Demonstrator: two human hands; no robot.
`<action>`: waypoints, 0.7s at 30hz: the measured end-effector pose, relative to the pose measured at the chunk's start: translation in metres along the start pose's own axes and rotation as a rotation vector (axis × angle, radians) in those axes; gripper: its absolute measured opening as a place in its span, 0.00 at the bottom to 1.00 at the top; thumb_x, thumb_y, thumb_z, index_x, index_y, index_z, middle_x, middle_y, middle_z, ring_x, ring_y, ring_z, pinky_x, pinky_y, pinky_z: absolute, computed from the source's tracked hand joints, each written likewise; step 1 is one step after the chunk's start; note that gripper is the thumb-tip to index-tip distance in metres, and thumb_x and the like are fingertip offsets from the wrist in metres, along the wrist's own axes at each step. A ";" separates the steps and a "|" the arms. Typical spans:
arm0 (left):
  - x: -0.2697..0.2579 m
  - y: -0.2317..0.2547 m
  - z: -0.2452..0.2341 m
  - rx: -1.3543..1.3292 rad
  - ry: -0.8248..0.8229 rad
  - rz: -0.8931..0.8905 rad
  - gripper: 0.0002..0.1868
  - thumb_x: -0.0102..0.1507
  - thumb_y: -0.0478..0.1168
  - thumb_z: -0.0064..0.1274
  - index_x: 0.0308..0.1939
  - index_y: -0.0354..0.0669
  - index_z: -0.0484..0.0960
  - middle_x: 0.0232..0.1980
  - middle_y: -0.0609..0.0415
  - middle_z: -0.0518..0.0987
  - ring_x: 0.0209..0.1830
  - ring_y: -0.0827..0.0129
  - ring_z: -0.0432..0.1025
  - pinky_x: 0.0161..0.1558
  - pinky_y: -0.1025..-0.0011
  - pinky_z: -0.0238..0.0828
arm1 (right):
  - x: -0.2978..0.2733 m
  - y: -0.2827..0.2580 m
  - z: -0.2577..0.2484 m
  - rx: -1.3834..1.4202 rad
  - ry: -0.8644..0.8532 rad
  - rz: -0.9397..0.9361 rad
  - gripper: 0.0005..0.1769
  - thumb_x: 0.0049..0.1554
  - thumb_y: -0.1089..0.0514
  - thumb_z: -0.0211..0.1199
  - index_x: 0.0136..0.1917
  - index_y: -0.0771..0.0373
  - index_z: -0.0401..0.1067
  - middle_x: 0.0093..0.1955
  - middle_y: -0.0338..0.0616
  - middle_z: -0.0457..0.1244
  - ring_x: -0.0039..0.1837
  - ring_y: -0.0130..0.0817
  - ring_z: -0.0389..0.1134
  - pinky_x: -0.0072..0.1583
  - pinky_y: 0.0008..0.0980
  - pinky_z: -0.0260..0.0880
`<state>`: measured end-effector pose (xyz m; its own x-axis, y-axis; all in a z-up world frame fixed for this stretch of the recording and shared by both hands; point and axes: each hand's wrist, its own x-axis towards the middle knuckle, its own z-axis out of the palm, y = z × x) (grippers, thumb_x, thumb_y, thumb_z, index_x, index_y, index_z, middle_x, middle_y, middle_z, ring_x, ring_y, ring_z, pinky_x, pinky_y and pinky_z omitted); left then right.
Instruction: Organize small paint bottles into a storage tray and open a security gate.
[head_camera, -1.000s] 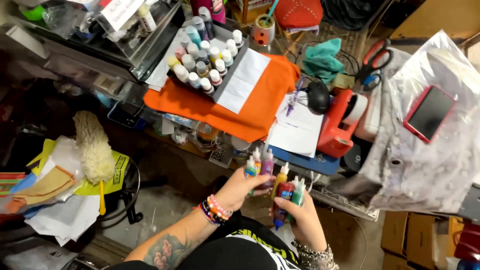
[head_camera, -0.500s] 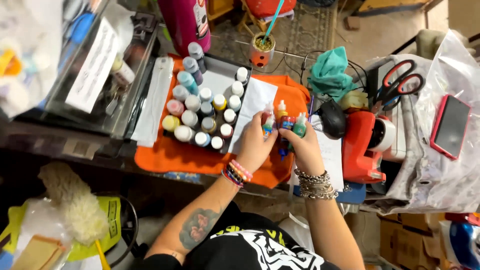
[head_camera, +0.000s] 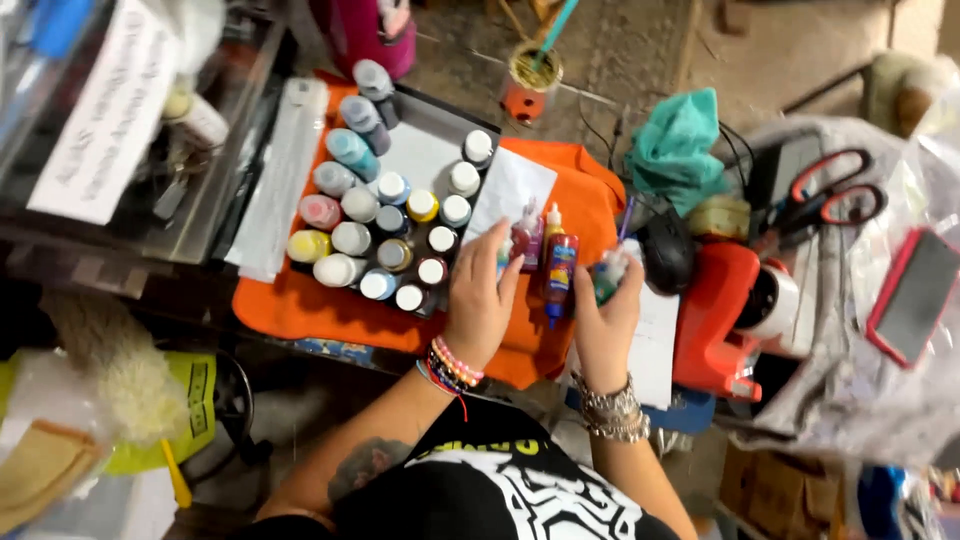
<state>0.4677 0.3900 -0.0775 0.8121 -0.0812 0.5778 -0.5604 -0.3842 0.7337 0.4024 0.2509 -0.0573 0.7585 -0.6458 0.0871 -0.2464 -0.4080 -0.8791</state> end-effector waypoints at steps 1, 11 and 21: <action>0.002 0.002 -0.001 0.027 0.028 0.004 0.22 0.69 0.36 0.56 0.66 0.34 0.73 0.58 0.40 0.77 0.56 0.47 0.74 0.59 0.56 0.74 | 0.003 0.005 -0.004 0.019 -0.025 -0.023 0.29 0.62 0.53 0.67 0.69 0.69 0.60 0.51 0.56 0.63 0.56 0.42 0.64 0.57 0.45 0.67; -0.048 0.055 -0.090 -0.083 -0.182 -0.236 0.16 0.71 0.50 0.42 0.52 0.42 0.72 0.24 0.57 0.79 0.20 0.66 0.77 0.28 0.69 0.73 | 0.002 0.060 -0.033 -0.215 -0.020 -0.484 0.34 0.65 0.68 0.58 0.79 0.76 0.50 0.73 0.73 0.49 0.75 0.70 0.51 0.75 0.60 0.47; -0.047 0.046 -0.121 -0.187 -0.173 -0.226 0.14 0.73 0.41 0.33 0.56 0.35 0.65 0.36 0.47 0.77 0.31 0.49 0.75 0.37 0.57 0.67 | -0.079 -0.057 -0.004 0.362 -0.878 -0.158 0.20 0.61 0.50 0.62 0.59 0.66 0.72 0.39 0.40 0.65 0.36 0.24 0.64 0.42 0.23 0.69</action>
<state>0.3844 0.4874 -0.0280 0.9259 -0.1738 0.3354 -0.3698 -0.2362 0.8986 0.3543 0.3222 -0.0116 0.9842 0.1732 -0.0358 -0.0133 -0.1296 -0.9915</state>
